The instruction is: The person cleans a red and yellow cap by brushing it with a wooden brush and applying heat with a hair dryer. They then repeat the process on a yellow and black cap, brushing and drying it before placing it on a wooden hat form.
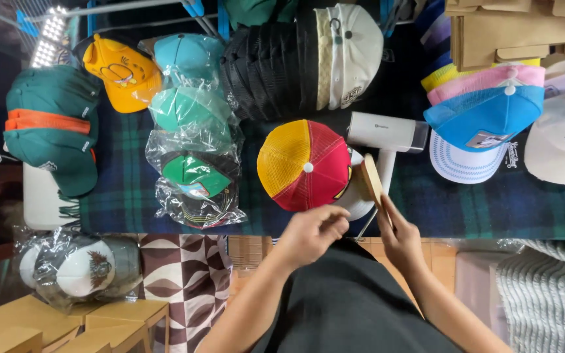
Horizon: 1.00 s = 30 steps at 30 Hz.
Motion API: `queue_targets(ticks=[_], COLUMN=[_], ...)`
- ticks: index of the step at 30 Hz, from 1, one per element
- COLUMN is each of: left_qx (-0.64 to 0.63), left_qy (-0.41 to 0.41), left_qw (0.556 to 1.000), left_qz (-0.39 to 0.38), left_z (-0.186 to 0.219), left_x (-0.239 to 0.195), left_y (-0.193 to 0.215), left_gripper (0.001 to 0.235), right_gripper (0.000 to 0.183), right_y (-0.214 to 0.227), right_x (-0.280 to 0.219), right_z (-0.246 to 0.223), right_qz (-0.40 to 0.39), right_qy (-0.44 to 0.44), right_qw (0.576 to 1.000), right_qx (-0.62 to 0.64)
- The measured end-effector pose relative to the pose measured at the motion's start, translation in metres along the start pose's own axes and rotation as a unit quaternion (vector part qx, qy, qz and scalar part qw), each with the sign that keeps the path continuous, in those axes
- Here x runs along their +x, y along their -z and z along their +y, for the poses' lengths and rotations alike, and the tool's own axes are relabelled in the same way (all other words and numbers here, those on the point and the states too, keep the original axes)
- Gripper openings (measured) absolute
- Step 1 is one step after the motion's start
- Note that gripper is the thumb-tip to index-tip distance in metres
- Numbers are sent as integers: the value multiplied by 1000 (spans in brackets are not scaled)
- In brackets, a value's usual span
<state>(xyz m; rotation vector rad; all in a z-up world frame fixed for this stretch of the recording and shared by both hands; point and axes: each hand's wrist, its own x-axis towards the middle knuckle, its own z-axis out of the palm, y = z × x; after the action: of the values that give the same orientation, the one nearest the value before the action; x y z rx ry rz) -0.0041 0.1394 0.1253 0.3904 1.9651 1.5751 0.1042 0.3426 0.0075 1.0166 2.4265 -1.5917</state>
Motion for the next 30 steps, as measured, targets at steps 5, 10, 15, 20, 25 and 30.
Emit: queue_targets(ticks=[5,10,15,20,25,30], left_qx=[147,407,526,535,525,505], left_qy=[-191,-273,-194,-182,-191,-202], left_qw=[963,853,820,816,818,828], left_qz=[124,177,121,123,136,133], left_z=[42,11,11,-4,-8,-7], left_x=[29,69,71,77,77,76], left_y=[55,62,55,56,58,60], left_gripper=[16,34,46,50,49,50], right_gripper=[50,50,47,49,51,55], right_y=[31,2,-2,-40,-69,-108], right_x=[-44,11,81,49,-89,-170], right_z=[58,36,-66,-33,39,100], right_qz=[-27,10,-52,39,107,105], right_qy=[25,90,76,94,61,-57], right_qw=[999,996,990,994,992,992], right_qx=[15,-24,-105,-47,43,25])
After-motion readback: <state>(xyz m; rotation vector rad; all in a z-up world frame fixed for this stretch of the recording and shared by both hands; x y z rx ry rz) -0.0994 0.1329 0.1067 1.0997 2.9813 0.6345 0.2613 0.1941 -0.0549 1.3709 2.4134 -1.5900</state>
